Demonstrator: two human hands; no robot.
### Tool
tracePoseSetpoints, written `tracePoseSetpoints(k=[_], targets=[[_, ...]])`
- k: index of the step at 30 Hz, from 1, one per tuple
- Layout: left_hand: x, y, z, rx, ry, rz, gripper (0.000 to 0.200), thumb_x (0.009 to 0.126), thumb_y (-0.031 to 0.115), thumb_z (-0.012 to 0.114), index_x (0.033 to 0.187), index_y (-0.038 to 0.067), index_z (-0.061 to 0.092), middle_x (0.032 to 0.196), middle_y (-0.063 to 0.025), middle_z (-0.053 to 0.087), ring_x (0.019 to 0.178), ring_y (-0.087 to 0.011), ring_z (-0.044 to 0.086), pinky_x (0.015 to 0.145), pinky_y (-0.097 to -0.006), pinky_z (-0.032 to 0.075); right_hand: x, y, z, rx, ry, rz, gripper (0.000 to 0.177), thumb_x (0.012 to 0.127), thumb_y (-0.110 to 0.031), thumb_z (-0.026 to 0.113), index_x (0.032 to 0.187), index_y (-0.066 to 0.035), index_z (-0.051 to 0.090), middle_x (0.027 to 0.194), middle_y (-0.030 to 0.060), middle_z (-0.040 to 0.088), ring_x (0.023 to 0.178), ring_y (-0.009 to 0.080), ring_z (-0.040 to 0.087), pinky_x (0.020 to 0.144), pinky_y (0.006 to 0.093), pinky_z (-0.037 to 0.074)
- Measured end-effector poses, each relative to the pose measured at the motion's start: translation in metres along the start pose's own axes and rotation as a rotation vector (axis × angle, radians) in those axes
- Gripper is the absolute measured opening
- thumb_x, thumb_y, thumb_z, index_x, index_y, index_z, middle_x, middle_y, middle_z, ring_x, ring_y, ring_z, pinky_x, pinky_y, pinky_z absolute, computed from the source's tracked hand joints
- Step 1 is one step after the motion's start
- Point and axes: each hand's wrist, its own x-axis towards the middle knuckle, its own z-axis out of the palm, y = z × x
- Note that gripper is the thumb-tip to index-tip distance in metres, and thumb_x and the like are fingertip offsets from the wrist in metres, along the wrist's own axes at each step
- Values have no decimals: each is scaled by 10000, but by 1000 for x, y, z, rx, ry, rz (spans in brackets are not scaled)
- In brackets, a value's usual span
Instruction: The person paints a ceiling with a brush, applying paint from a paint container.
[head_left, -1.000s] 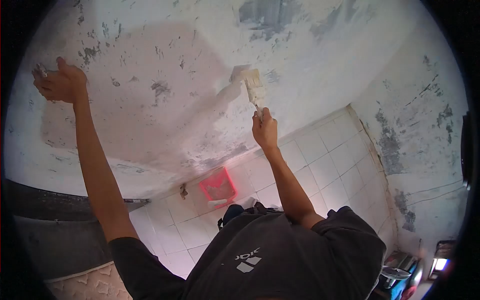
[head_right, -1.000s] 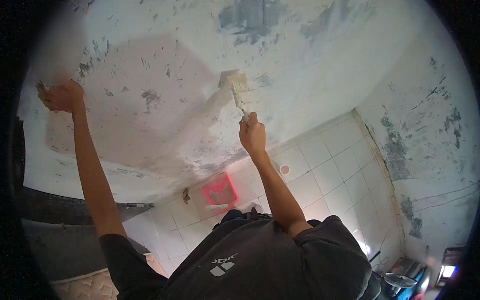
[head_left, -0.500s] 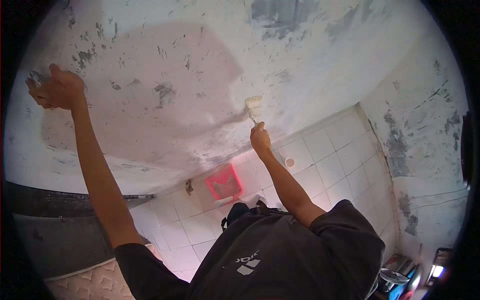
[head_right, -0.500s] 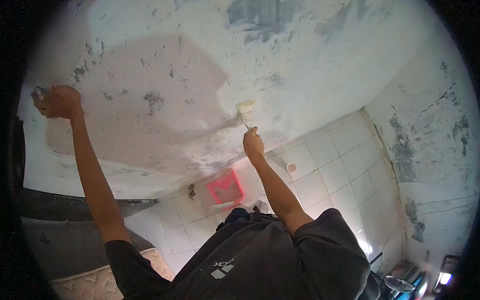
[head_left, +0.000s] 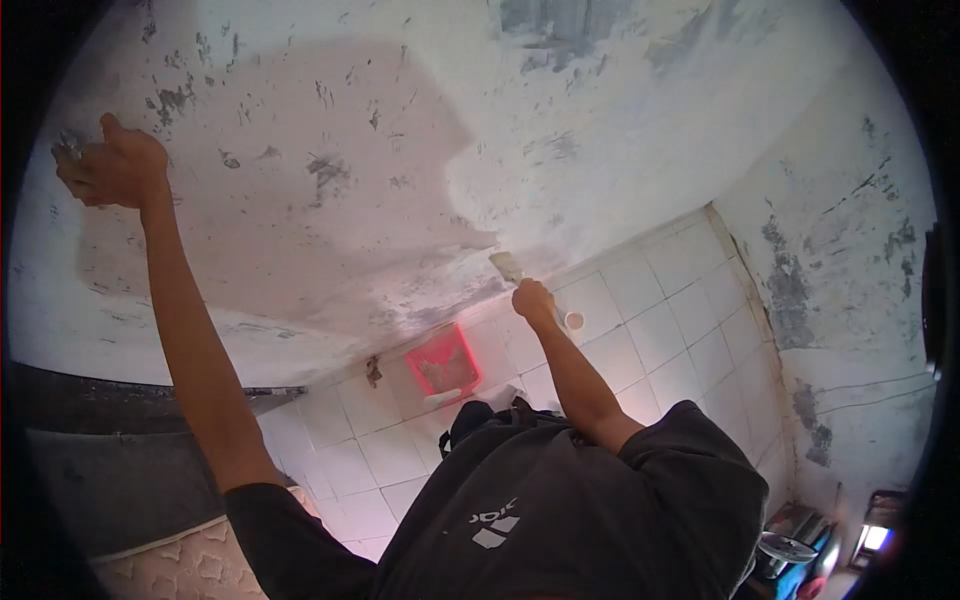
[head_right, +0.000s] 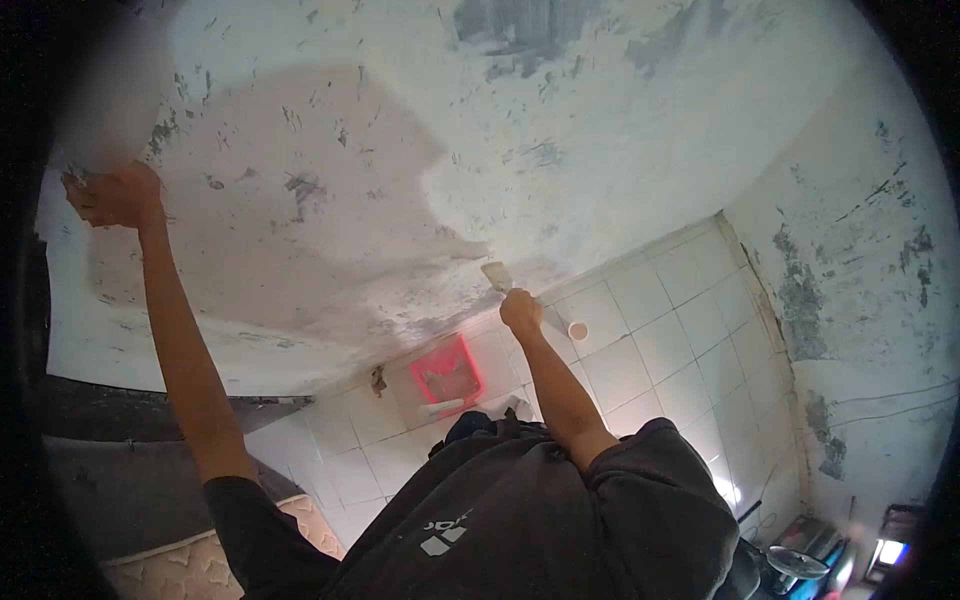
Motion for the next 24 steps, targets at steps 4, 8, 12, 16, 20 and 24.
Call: tracePoseSetpoints(k=[4,8,12,16,20,24], targets=[[1,-4,2,61,-33,2,714,883,434,479,1343,-93,333,1419,-204,296,1279,-369,263,1022,-502,233,-2,-12,-19,10,87,-18,261,860,-176,476,930,-13,668,999,184,669,963,335,650,811,425,520],[2,9,-6,-76,3,-29,684,884,445,442,1234,-142,460,1435,-215,304,1342,-358,189,1066,-502,175,11,-39,-65,19,207,-75,260,843,-204,505,945,-11,646,959,201,669,910,350,658,783,439,522],[1,20,-12,-137,7,-72,684,881,448,448,1269,-116,434,1425,-231,317,1337,-365,206,1060,-509,180,-9,-54,-90,79,311,-60,273,824,-242,531,938,-9,616,894,214,664,831,383,660,747,460,523],[-2,8,-4,-81,12,-11,693,874,444,458,1290,-107,400,1410,-242,334,1321,-377,242,1052,-517,189,-25,-59,-116,131,402,-109,272,825,-257,530,890,-5,609,843,227,653,776,399,656,708,478,526],[2,7,-2,-71,33,4,719,857,451,479,1315,-93,369,1402,-241,343,1315,-384,253,1040,-519,205,-38,-68,-144,170,484,-162,249,826,-256,546,844,-10,588,753,233,635,693,411,641,633,501,518],[0,1,1,-47,41,11,722,860,447,480,1324,-92,355,1403,-237,341,1308,-384,260,1036,-513,211,-56,-77,-169,282,626,-235,225,824,-230,569,805,-7,553,689,235,619,651,428,621,599,514,497]])
